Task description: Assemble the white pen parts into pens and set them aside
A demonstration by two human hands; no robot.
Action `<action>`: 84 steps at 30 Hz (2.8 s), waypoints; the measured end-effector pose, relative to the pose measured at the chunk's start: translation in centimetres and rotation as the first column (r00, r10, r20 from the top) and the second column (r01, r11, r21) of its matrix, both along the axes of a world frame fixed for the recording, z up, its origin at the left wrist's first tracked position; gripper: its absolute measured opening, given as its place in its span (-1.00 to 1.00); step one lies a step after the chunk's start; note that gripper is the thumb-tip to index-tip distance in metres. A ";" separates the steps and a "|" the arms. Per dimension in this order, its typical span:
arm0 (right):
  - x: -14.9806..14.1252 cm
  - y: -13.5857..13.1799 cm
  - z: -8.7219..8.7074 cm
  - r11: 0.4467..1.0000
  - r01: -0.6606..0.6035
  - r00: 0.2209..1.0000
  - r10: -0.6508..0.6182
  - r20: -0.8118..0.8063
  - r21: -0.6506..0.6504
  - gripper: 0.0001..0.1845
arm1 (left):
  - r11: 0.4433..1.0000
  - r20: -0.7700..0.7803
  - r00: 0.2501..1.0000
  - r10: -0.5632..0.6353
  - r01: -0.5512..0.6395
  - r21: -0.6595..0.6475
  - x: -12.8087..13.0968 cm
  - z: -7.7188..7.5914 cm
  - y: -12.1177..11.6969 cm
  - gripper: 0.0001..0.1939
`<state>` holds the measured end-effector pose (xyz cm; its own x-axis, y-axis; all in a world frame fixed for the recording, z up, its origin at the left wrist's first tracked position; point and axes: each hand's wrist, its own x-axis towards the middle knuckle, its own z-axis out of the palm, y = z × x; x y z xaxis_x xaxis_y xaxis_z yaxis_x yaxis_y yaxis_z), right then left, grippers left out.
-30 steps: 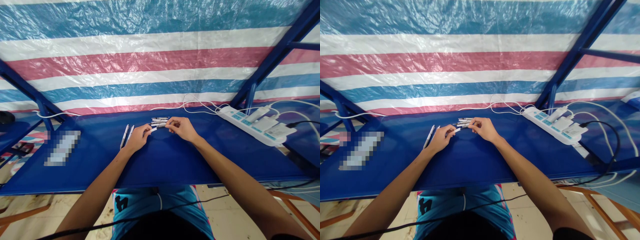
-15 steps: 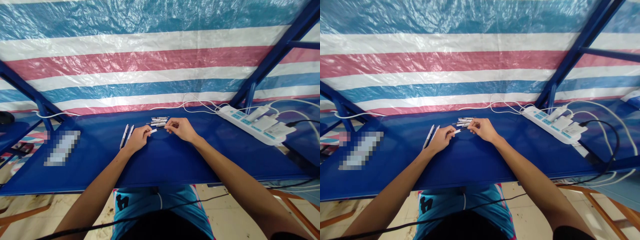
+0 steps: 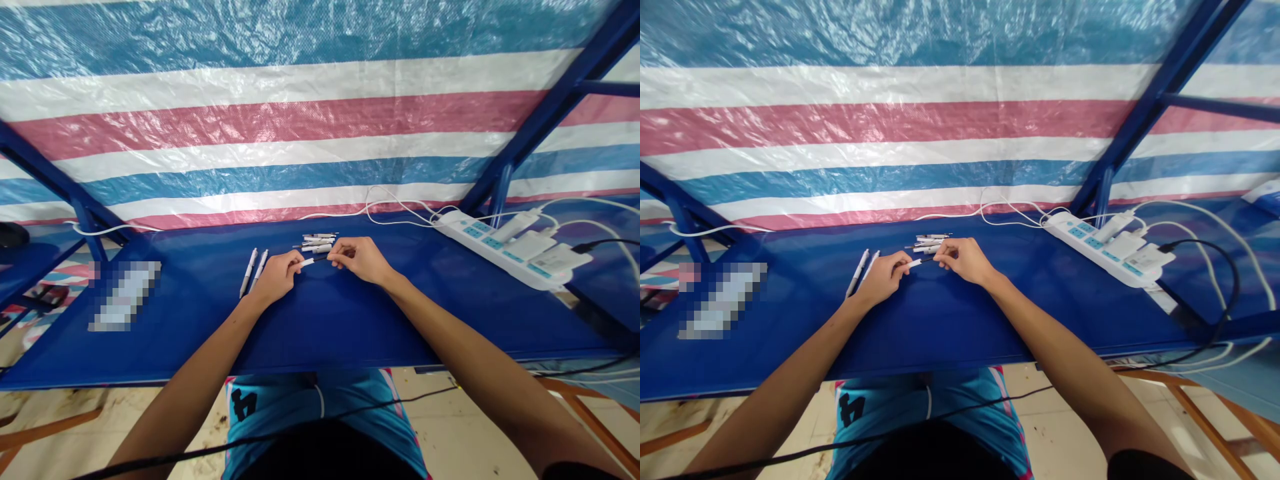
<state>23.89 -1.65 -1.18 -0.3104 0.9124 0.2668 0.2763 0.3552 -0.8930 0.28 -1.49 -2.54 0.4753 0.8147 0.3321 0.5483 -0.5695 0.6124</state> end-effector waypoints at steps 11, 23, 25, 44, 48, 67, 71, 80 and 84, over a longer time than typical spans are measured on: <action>0.2 0.1 0.1 0.996 0.057 0.998 -0.058 0.006 0.064 -0.55 | 1.000 0.049 0.999 -0.013 0.014 -0.023 0.3 0.2 -0.1 -0.84; 0.5 0.3 -0.3 0.991 0.027 0.999 -0.031 0.031 0.128 -0.60 | 1.000 0.041 0.999 0.000 -0.001 0.010 0.1 -0.3 0.4 -0.84; 0.7 0.4 -0.2 0.989 0.014 0.998 -0.023 0.056 0.149 -0.62 | 1.000 0.043 0.999 -0.002 0.001 0.012 0.1 -0.3 0.4 -0.84; 1.0 1.2 -2.1 0.911 -0.193 0.838 -0.040 0.544 0.365 -0.64 | 0.998 0.060 0.997 0.040 -0.043 0.049 -0.1 0.0 0.2 -0.81; 0.8 1.1 -2.0 0.908 -0.215 0.822 -0.031 0.569 0.360 -0.63 | 0.998 0.064 0.997 0.042 -0.045 0.044 -0.1 0.0 0.2 -0.81; 0.4 0.8 -1.3 0.943 -0.116 0.829 -0.082 0.553 0.313 -0.90 | 0.997 0.066 0.996 0.051 -0.054 0.050 0.2 -0.4 0.3 -0.82; 0.4 0.7 -1.2 0.951 -0.117 0.839 -0.059 0.540 0.285 -0.87 | 0.997 0.056 0.997 0.056 -0.059 0.047 0.1 -0.5 0.4 -0.82; 1.2 1.3 -1.4 0.959 -0.125 0.849 -0.028 0.527 0.253 -0.83 | 0.993 0.030 0.995 0.093 -0.095 0.071 0.0 -0.7 0.6 -0.85; 2.8 1.8 -1.0 0.950 -0.043 0.865 -0.120 0.487 0.311 -0.81 | 0.987 0.013 0.992 0.123 -0.124 0.100 -0.1 -0.6 0.6 -0.86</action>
<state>26.65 0.12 -2.17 -0.4411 0.8264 0.3499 0.6705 0.5626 -0.4836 0.20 -0.90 -3.12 0.3702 0.8294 0.4184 0.6142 -0.5565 0.5596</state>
